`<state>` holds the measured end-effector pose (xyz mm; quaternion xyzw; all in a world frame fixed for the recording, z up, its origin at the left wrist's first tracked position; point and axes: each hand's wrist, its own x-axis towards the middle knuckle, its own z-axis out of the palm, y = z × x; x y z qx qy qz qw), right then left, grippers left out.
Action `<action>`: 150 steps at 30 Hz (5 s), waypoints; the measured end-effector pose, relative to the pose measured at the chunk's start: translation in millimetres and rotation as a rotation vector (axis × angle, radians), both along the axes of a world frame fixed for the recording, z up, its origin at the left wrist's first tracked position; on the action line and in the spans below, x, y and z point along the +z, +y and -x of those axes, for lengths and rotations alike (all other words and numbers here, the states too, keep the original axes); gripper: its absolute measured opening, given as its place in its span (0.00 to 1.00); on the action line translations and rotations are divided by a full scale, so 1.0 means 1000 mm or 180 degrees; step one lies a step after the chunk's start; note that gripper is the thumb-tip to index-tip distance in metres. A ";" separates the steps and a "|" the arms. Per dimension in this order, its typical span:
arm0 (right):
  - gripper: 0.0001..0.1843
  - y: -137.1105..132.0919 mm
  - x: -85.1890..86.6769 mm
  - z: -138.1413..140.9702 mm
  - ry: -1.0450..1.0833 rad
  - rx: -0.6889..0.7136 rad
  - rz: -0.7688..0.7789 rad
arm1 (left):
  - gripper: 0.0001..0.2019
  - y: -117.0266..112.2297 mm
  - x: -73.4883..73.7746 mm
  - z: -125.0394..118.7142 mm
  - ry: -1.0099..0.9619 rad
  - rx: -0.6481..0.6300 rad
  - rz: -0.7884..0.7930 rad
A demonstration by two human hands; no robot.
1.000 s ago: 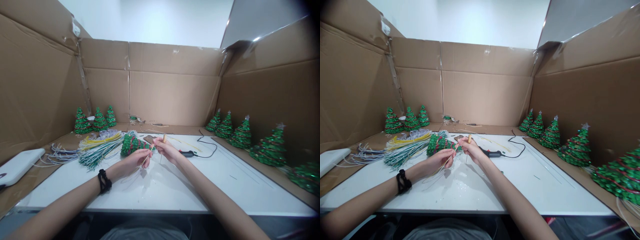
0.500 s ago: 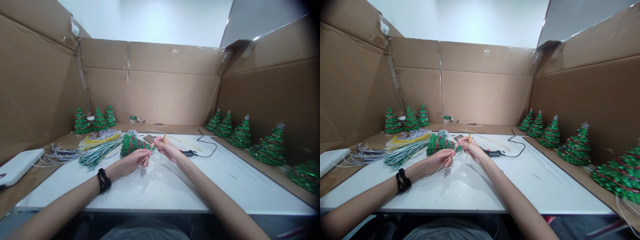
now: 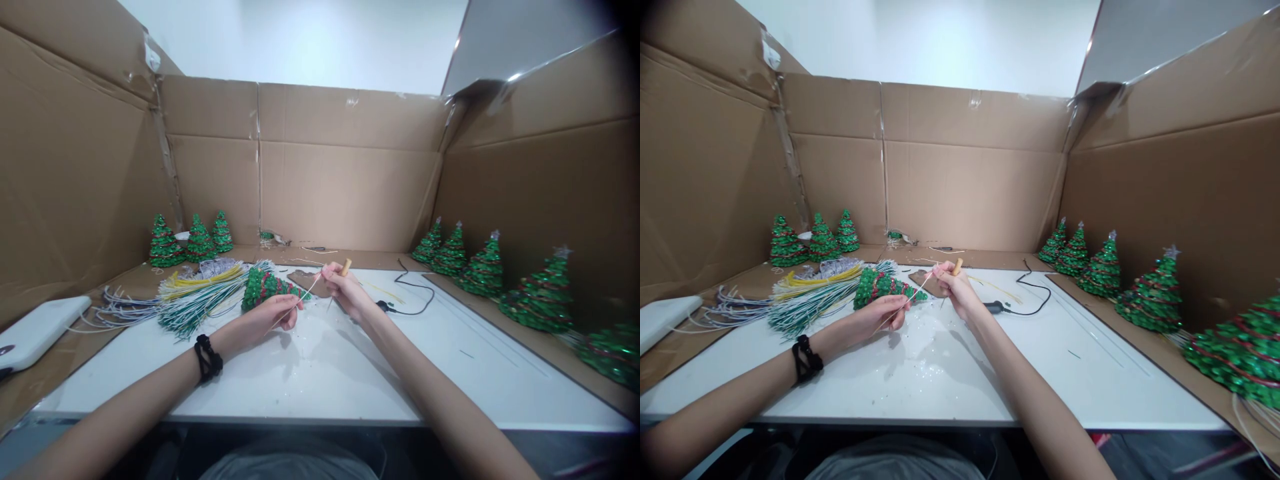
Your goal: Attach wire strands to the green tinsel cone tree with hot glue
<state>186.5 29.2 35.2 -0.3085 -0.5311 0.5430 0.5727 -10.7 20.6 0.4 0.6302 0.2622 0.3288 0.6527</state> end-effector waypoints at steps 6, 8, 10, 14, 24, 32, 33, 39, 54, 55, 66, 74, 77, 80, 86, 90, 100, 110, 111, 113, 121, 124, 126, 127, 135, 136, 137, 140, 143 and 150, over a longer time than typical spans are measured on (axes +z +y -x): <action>0.21 0.000 0.008 -0.010 0.0105 -0.0299 -0.0262 | 0.16 -0.003 -0.001 -0.003 0.0124 -0.0083 0.0058; 0.19 0.000 0.011 -0.010 0.0010 -0.0387 -0.0340 | 0.17 -0.005 0.000 -0.004 0.0209 -0.0038 0.0058; 0.19 0.001 0.012 -0.010 -0.0114 -0.0612 -0.0416 | 0.17 -0.006 0.001 -0.005 0.0309 0.0052 0.0014; 0.21 0.007 0.007 -0.008 -0.0346 -0.1627 -0.0743 | 0.15 -0.001 -0.006 -0.007 0.0540 0.0220 -0.0060; 0.20 -0.013 -0.017 0.016 -0.2737 -0.1534 -0.2484 | 0.15 0.007 -0.021 -0.008 0.0853 0.0350 -0.0961; 0.23 -0.017 -0.027 0.037 -0.4378 -0.1027 -0.2293 | 0.12 0.002 -0.014 -0.011 0.1140 0.0720 -0.1453; 0.21 -0.017 -0.026 0.036 -0.4441 -0.1185 -0.2224 | 0.11 0.002 -0.014 -0.011 0.1087 0.0701 -0.1402; 0.17 -0.017 -0.015 0.024 -0.4342 -0.2003 -0.1908 | 0.14 0.007 -0.018 -0.011 0.0968 0.0615 -0.0867; 0.13 -0.010 -0.009 0.016 -0.4482 -0.2344 -0.1250 | 0.14 0.009 -0.017 -0.009 0.0690 0.0539 -0.1104; 0.13 -0.009 -0.009 0.016 -0.4487 -0.2298 -0.1224 | 0.13 0.009 -0.015 -0.009 0.0700 0.0680 -0.1217; 0.08 -0.010 -0.022 0.024 -0.3966 -0.1083 -0.1868 | 0.11 0.002 0.007 -0.003 0.1126 0.1287 -0.2003; 0.10 -0.012 -0.018 0.022 -0.3424 -0.1273 -0.2035 | 0.16 0.001 0.073 0.062 0.1452 -0.0343 -0.0510; 0.08 -0.016 -0.017 0.023 -0.3513 -0.1114 -0.1980 | 0.15 -0.001 0.082 0.084 0.2161 -0.0741 -0.0239; 0.10 -0.017 -0.017 0.023 -0.3608 -0.1064 -0.1905 | 0.13 -0.001 0.078 0.089 0.2354 -0.0591 -0.0117; 0.10 -0.014 -0.022 0.021 -0.3820 -0.1091 -0.1849 | 0.20 0.009 0.068 0.089 0.2483 0.0112 -0.0324; 0.11 -0.013 -0.025 0.022 -0.4055 -0.1090 -0.1790 | 0.26 0.020 0.060 0.092 0.3032 0.0548 -0.0683; 0.15 -0.012 -0.030 0.029 -0.4179 -0.1001 -0.1489 | 0.19 0.043 0.032 0.091 0.3981 0.2122 -0.2851; 0.11 -0.009 -0.034 0.027 -0.3867 -0.1127 -0.1475 | 0.23 0.055 0.005 0.065 0.1408 0.2056 -0.1812; 0.11 -0.008 -0.034 0.028 -0.3831 -0.1155 -0.1506 | 0.24 0.052 0.004 0.062 0.1176 0.2029 -0.1600; 0.10 -0.009 -0.033 0.029 -0.3739 -0.1216 -0.1572 | 0.26 0.047 0.005 0.057 0.0865 0.1954 -0.1243; 0.09 -0.011 -0.031 0.033 -0.3239 -0.1507 -0.1852 | 0.24 0.031 0.007 0.043 0.0257 0.1121 -0.0186; 0.09 -0.009 -0.034 0.033 -0.3139 -0.1556 -0.1924 | 0.23 0.023 0.010 0.036 0.0210 0.0958 -0.0091; 0.09 -0.008 -0.036 0.033 -0.3119 -0.1583 -0.1957 | 0.22 0.021 0.010 0.034 0.0198 0.0977 -0.0098; 0.09 -0.008 -0.036 0.033 -0.3109 -0.1591 -0.1968 | 0.22 0.020 0.010 0.033 0.0185 0.0989 -0.0100; 0.09 -0.008 -0.037 0.034 -0.3143 -0.1625 -0.2110 | 0.22 0.016 0.013 0.032 0.0138 0.0880 -0.0160; 0.09 -0.008 -0.038 0.034 -0.3168 -0.1622 -0.2115 | 0.22 0.015 0.013 0.032 0.0144 0.0851 -0.0189; 0.09 -0.008 -0.038 0.034 -0.3187 -0.1615 -0.2121 | 0.22 0.015 0.013 0.032 0.0165 0.0833 -0.0225; 0.09 -0.009 -0.038 0.035 -0.3259 -0.1609 -0.2130 | 0.22 0.015 0.012 0.034 0.0300 0.0838 -0.0320; 0.09 -0.012 -0.036 0.035 -0.3422 -0.1601 -0.2120 | 0.21 0.016 0.010 0.035 0.0366 0.0883 -0.0355; 0.10 -0.020 -0.026 0.036 -0.3890 -0.1549 -0.2313 | 0.19 0.016 0.010 0.035 0.0275 0.0922 -0.0189</action>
